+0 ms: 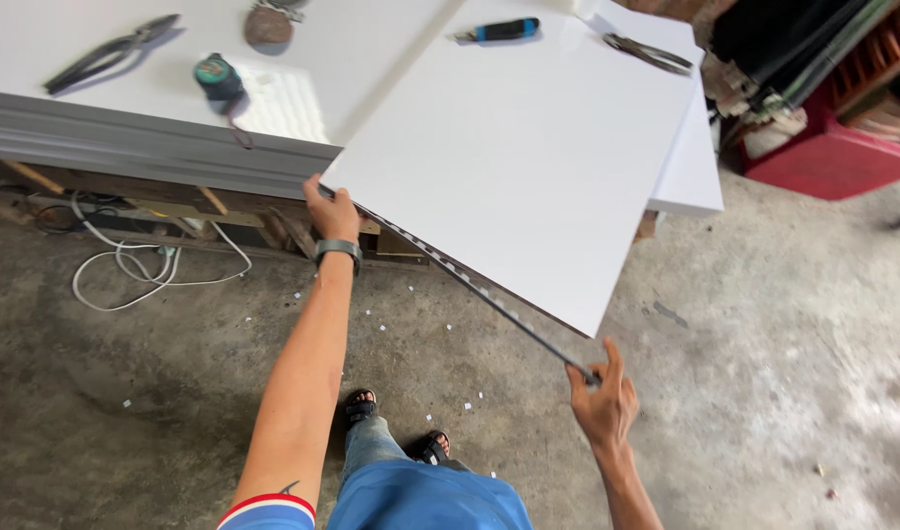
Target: The recorder assembles plastic panels and strips using tools and adhesive.
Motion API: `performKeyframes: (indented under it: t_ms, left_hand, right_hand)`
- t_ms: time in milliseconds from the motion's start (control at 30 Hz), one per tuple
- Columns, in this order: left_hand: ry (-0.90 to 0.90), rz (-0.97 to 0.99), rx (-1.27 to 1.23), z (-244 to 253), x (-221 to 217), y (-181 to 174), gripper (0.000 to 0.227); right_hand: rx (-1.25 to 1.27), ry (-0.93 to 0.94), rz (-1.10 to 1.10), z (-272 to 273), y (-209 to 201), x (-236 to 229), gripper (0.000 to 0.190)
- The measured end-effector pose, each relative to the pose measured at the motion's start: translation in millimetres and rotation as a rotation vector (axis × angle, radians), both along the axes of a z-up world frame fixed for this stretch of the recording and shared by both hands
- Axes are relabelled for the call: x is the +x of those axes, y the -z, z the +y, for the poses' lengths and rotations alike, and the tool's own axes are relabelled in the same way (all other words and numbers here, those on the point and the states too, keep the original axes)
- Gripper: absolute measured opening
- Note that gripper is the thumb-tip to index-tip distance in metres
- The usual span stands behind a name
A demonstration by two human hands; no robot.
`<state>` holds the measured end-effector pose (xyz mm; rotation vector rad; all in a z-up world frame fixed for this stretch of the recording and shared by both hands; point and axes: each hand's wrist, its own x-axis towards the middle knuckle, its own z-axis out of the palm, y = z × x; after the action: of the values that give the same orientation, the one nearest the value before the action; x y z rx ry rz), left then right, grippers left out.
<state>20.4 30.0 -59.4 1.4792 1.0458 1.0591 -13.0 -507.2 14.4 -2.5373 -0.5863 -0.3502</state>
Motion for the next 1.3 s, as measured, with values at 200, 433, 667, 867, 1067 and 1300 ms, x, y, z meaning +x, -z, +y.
performKeyframes:
  t_ms: [200,433,667,867,1067,1300]
  left_hand:
    - [0.122,-0.116,-0.279,-13.7,-82.1,-78.0,0.052]
    - [0.232,-0.372,-0.408,72.1,-158.2,-111.6,0.052]
    - [0.379,-0.434,-0.479,176.0,-174.8,-144.8,0.056]
    - [0.471,0.010,-0.370,378.8,-160.1,-154.3,0.048]
    - [0.351,0.734,0.346,619.1,-119.6,-90.0,0.040]
    - [0.181,0.954,0.686,703.4,-86.4,-50.0,0.037]
  right_hand:
    - [0.082,-0.057,0.035,5.8,24.8,-46.6,0.029]
    - [0.376,-0.205,0.705,174.3,-19.1,-96.3,0.015]
    - [0.560,-0.427,1.152,417.4,6.3,-98.7,0.019]
    - [0.732,-0.550,1.302,609.7,-29.2,-67.2,0.029]
    - [0.460,-0.287,0.211,613.6,-57.2,62.4,0.046]
    - [-0.030,0.169,-0.086,508.4,69.3,142.8,0.051]
